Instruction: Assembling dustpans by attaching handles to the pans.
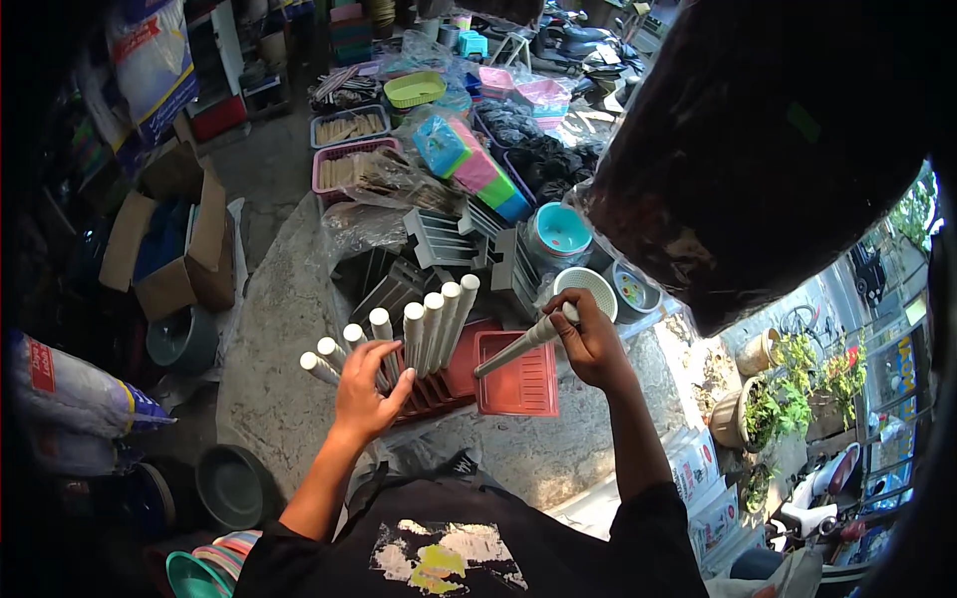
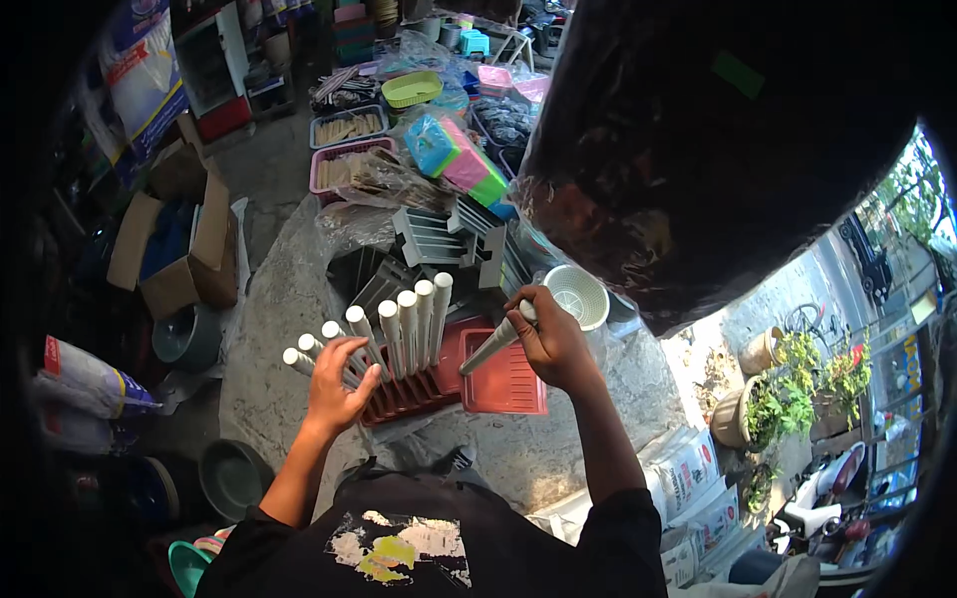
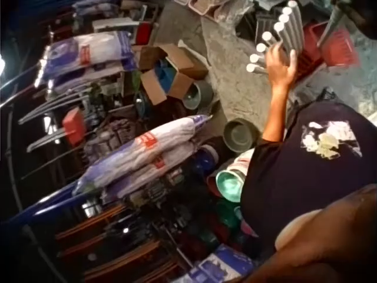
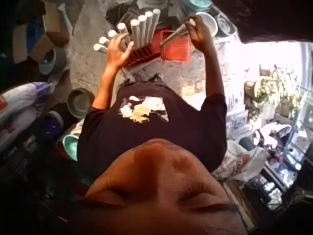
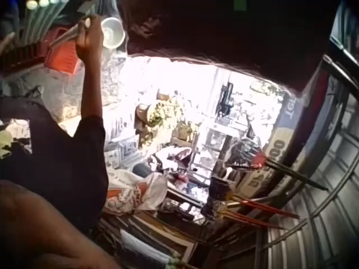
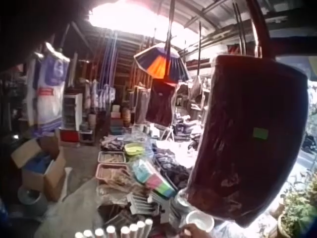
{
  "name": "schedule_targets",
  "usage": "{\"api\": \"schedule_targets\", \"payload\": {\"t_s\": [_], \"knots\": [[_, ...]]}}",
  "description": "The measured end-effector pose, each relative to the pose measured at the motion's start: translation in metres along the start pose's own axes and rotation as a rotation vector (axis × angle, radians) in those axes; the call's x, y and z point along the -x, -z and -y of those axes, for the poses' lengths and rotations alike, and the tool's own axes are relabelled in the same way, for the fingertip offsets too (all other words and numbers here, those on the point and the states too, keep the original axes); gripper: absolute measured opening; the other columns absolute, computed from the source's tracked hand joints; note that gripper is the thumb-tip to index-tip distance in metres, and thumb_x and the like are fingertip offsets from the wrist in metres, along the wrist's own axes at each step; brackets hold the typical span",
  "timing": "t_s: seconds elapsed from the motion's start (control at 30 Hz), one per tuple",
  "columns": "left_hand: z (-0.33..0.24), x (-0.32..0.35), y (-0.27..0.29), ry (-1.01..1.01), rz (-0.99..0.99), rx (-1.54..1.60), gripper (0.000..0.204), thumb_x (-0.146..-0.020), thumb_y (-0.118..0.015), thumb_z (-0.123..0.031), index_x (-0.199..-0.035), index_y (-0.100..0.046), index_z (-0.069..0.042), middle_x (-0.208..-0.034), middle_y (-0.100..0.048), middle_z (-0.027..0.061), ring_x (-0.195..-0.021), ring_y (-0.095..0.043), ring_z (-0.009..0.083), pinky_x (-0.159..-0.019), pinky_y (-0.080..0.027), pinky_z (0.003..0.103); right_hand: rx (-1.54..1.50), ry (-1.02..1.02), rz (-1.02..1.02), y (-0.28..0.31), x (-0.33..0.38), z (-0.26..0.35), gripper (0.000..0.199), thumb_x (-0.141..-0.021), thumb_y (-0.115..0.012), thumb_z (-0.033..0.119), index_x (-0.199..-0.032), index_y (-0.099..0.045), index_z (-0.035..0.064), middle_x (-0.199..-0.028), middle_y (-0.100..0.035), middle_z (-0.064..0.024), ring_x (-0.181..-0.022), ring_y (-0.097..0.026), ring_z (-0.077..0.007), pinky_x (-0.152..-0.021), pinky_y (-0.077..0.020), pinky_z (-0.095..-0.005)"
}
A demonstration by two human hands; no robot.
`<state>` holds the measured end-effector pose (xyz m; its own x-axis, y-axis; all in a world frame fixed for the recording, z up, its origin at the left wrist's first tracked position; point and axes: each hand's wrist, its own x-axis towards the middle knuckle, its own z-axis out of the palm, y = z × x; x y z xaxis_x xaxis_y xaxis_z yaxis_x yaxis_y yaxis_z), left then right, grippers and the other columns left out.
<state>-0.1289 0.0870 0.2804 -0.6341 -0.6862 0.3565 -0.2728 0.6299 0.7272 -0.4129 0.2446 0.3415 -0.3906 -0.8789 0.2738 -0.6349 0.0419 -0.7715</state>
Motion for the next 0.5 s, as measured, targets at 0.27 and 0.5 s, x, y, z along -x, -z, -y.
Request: {"api": "schedule_targets", "payload": {"t_s": [0.27, 0.5], "knots": [[0.036, 0.015, 0.038, 0.192, -0.162, -0.541, 0.059, -0.079, -0.071, -0.029, -0.131, -0.049, -0.010, -0.136, -0.041, 0.0171, -0.124, -0.040, 0.0353, -0.104, -0.030, 0.047, 0.054, 0.019, 0.147, -0.045, -0.058, -0.064, 0.022, -0.095, -0.054, 0.026, -0.105, -0.050, 0.0070, -0.095, -0.062, -0.0163, -0.090, -0.062, -0.0381, -0.074, -0.0478, -0.0403], [0.077, 0.038, 0.025, 0.350, -0.113, -0.611, 0.076, -0.079, -0.071, -0.033, -0.142, -0.036, -0.012, -0.145, -0.030, 0.0222, -0.133, -0.029, 0.0401, -0.108, -0.023, 0.052, -0.073, 0.104, 0.188, -0.075, -0.083, -0.100, 0.018, -0.095, -0.054, 0.020, -0.104, -0.051, 0.0047, -0.088, -0.057, -0.0160, -0.080, -0.058, -0.0317, -0.073, -0.0459, -0.0367]]}}
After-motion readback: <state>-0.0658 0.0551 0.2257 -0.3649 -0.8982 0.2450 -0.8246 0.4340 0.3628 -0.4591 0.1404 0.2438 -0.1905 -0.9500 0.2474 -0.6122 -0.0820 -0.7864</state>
